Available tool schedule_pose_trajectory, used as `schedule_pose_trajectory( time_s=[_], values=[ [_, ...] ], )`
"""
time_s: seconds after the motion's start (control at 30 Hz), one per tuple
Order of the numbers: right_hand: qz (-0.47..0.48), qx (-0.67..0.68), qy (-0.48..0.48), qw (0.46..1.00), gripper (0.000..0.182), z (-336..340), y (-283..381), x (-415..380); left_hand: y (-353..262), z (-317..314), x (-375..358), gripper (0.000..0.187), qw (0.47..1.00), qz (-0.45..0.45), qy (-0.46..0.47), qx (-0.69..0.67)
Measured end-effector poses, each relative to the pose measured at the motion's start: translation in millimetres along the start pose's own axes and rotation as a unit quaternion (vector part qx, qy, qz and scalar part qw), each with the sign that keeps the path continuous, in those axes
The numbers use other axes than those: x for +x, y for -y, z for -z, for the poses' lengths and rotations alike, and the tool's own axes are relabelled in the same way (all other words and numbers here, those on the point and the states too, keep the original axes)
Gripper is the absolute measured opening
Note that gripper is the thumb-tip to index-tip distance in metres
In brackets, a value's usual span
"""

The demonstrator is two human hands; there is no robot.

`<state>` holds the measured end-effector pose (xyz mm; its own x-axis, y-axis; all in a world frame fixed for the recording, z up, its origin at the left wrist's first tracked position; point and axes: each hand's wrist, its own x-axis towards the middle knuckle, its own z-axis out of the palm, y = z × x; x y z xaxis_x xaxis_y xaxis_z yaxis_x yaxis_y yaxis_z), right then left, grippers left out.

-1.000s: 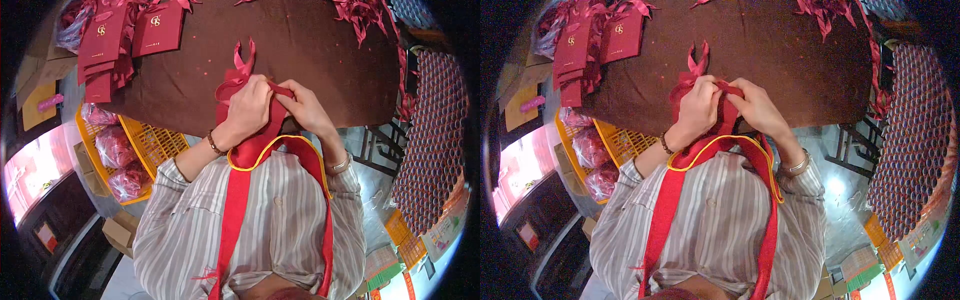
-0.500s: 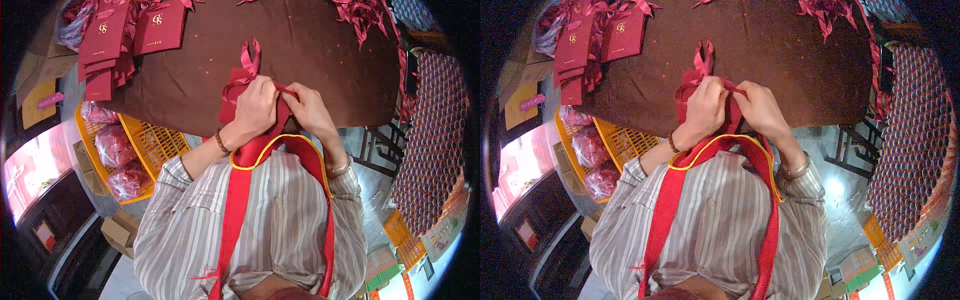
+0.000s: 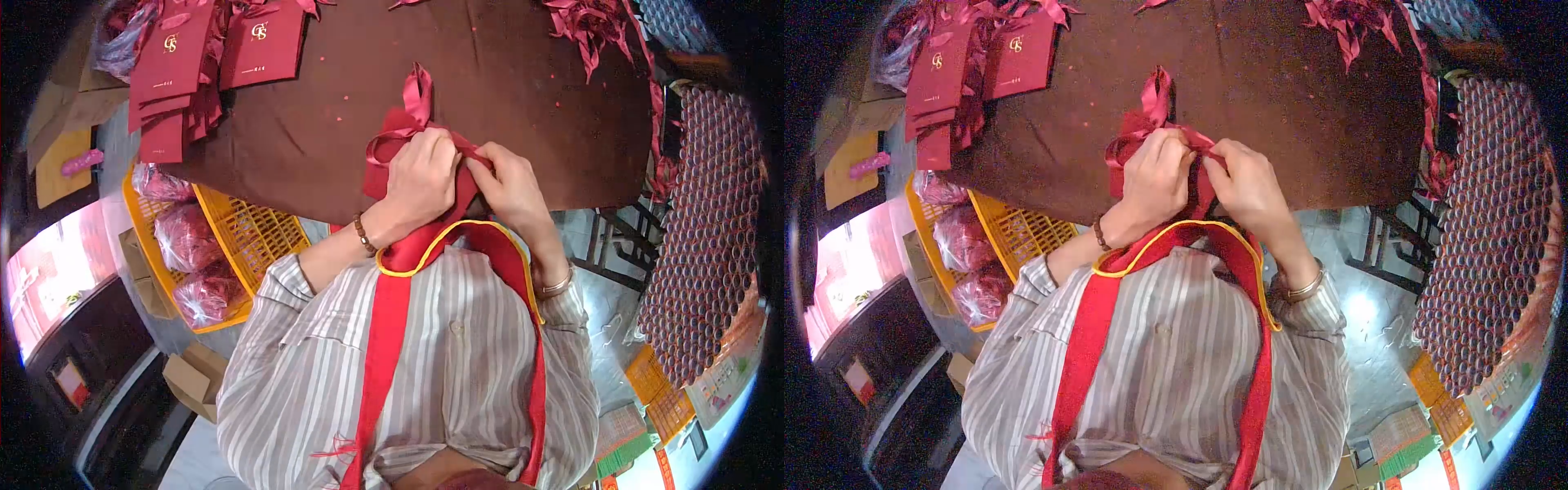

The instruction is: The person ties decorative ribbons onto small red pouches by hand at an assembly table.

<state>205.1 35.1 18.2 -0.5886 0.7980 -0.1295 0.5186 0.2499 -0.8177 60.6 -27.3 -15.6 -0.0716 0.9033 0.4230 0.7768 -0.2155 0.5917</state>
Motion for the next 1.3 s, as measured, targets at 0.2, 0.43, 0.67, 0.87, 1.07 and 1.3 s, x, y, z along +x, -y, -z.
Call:
schedule_pose_trajectory(
  time_s=[0.2,0.43,0.67,0.87,1.07,1.3],
  values=[
    [0.008,0.018,-0.011,1.000,0.017,-3.2,-3.2,-2.2,-3.1,-1.9,-0.4,0.011,1.000,-0.022,-0.012,0.011],
    [-0.002,0.047,0.019,0.999,0.016,-1.9,-11.7,-4.4,0.1,-4.0,-2.2,0.011,0.999,-0.030,-0.013,-0.026],
    [-0.026,0.128,0.040,0.991,0.017,-2.6,-15.0,-1.5,1.6,-2.4,0.3,0.014,1.000,-0.026,-0.008,-0.001],
    [0.014,0.074,0.012,0.997,0.016,-3.7,-17.2,-8.1,-5.5,-3.4,-2.2,0.015,0.997,-0.068,-0.004,0.038],
    [-0.082,0.207,0.048,0.974,0.019,-2.1,-14.3,-0.8,1.6,3.7,1.6,0.012,0.999,-0.026,-0.033,-0.019],
    [-0.126,0.269,0.088,0.951,0.024,-2.2,-17.9,7.8,13.3,6.3,0.0,0.005,0.999,0.028,-0.033,0.000]
  ],
)
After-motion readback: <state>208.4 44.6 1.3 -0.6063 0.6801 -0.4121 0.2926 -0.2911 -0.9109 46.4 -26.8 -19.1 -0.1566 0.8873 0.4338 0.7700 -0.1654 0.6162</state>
